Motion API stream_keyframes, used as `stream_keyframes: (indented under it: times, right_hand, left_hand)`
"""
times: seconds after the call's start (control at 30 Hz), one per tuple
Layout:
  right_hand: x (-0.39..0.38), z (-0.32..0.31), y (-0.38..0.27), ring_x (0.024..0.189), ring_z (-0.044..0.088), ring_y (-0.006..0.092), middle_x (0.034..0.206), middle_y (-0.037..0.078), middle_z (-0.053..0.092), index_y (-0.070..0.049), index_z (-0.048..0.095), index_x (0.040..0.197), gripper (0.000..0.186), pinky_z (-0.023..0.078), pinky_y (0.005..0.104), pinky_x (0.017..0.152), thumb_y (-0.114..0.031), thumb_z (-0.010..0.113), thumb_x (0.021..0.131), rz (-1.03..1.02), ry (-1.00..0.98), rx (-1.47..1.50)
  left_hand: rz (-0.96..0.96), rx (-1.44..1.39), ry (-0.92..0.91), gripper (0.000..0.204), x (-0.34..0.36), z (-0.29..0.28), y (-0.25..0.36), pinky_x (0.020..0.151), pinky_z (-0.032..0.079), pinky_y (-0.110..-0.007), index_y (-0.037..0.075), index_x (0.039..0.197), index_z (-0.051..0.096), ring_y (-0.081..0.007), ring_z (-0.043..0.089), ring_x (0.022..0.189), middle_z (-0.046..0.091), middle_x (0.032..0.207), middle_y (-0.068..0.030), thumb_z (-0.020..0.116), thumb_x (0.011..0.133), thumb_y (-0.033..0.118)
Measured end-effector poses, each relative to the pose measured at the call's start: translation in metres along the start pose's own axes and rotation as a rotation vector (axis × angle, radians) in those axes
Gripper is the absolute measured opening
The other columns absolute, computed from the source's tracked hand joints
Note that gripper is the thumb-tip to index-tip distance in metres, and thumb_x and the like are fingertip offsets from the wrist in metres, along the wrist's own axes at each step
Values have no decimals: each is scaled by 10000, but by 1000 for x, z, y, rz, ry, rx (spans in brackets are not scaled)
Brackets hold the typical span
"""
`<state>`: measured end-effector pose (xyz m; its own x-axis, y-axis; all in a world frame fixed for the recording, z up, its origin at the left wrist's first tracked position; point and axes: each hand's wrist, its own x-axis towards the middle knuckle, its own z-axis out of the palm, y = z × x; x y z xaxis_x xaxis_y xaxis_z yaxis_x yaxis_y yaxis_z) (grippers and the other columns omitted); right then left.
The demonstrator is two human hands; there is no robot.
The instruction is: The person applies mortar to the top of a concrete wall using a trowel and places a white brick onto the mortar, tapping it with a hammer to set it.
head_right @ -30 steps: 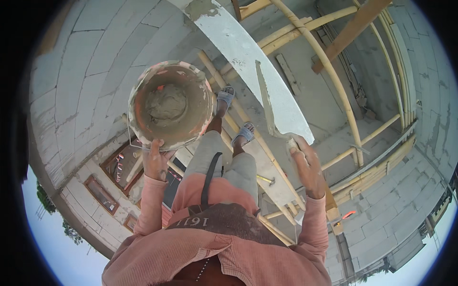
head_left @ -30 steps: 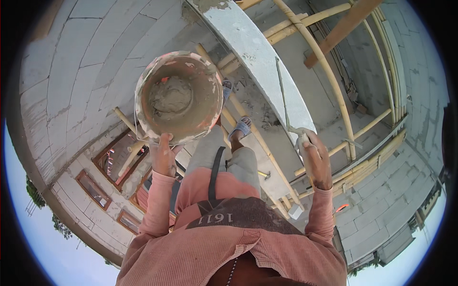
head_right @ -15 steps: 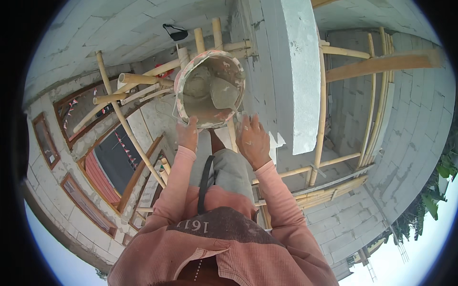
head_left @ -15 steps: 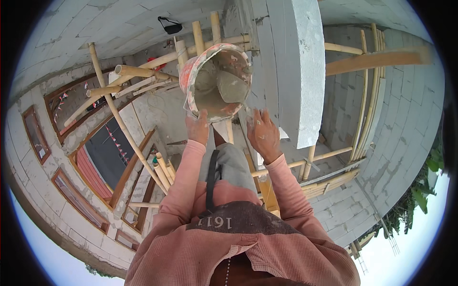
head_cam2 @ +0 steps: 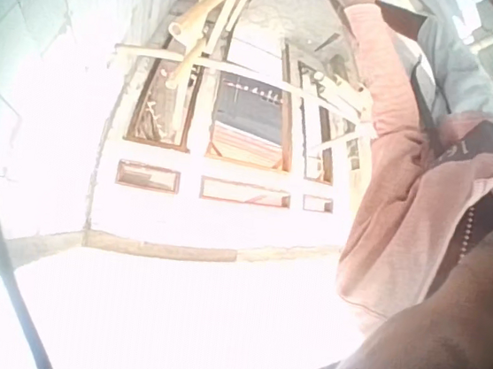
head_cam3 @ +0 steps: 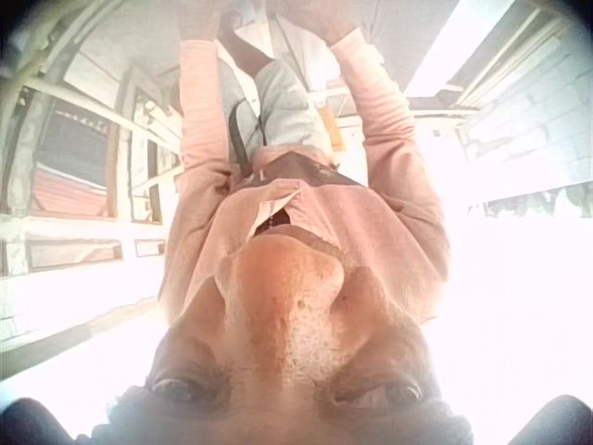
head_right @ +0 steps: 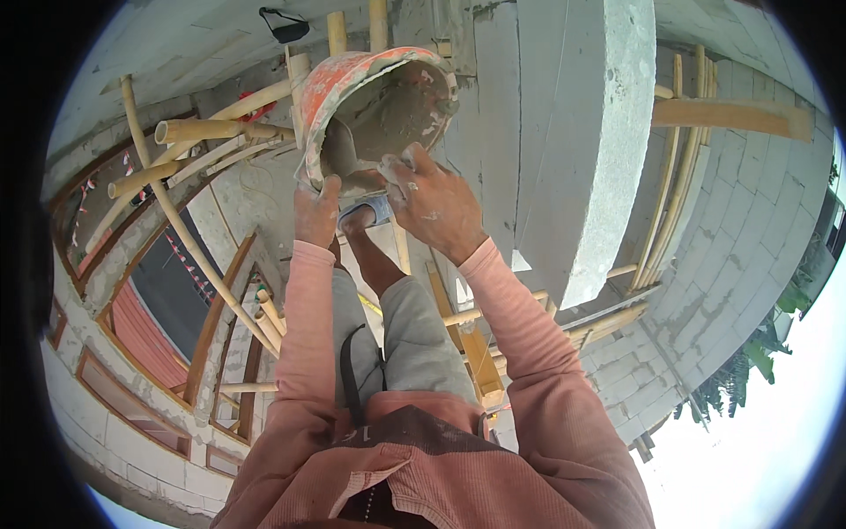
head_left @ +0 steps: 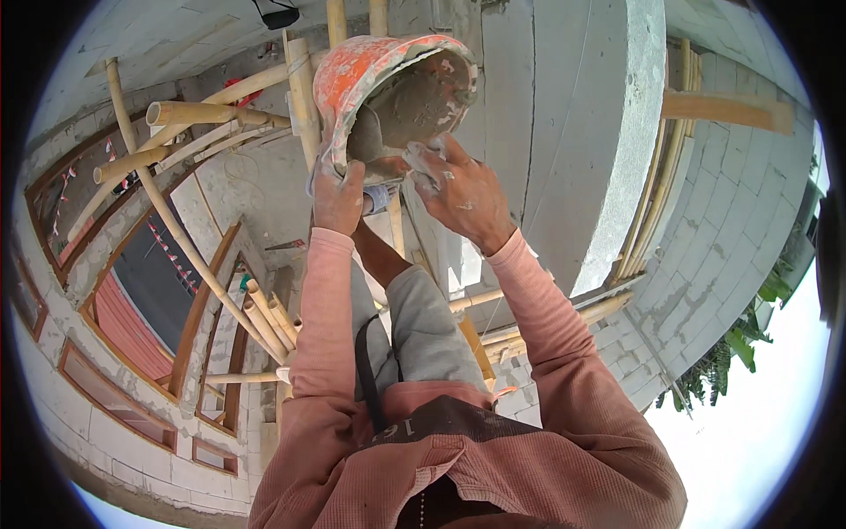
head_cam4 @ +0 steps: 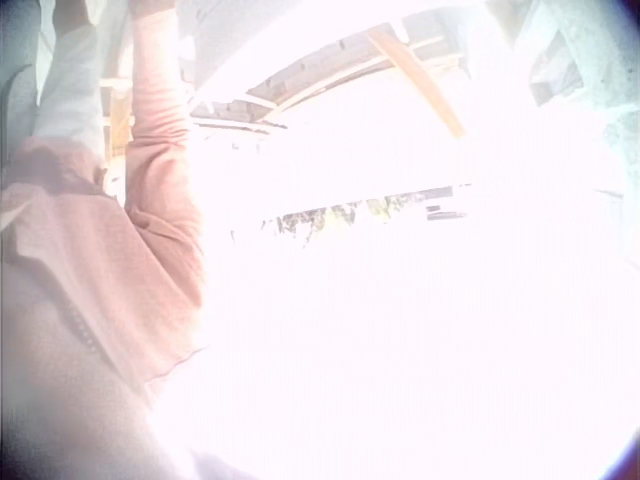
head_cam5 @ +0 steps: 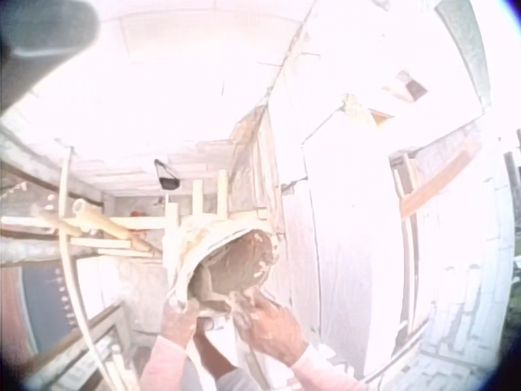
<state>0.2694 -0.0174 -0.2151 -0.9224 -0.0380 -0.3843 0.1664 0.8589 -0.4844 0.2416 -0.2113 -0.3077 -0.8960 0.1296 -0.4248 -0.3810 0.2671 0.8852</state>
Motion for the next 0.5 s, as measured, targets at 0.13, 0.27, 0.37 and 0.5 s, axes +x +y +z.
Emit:
stream_keyframes:
  times: [0.13,0.27,0.37,0.5]
  right_hand:
    - [-9,59,53,921,671,333,1113,134,587,-105,639,1224,442,570,433,773,-219,744,811,32,108,115]
    - [-20,115,71,987,595,361,1085,172,590,-57,581,1278,479,494,424,877,-224,738,858,148,143,348]
    - [-32,128,76,913,600,345,1035,173,597,6,583,1214,430,491,400,828,-158,757,857,202,254,248]
    - [-19,123,67,879,606,287,999,154,596,15,571,1205,413,497,383,795,-182,747,888,247,358,251]
  left_hand:
    - [-98,-228,57,519,13,31,-17,1062,397,-344,-44,1357,517,-289,568,1182,580,1344,-172,580,857,78]
    - [-94,-224,21,333,9,39,-119,928,475,-362,-11,1207,589,-254,601,1032,613,1237,-133,582,895,105]
    - [-509,-647,36,463,21,58,-87,742,624,-393,6,1285,510,-205,620,1033,577,1167,-126,638,859,135]
    - [-431,-553,9,472,36,61,-107,747,615,-375,11,1280,518,-215,621,1025,578,1162,-120,656,849,147]
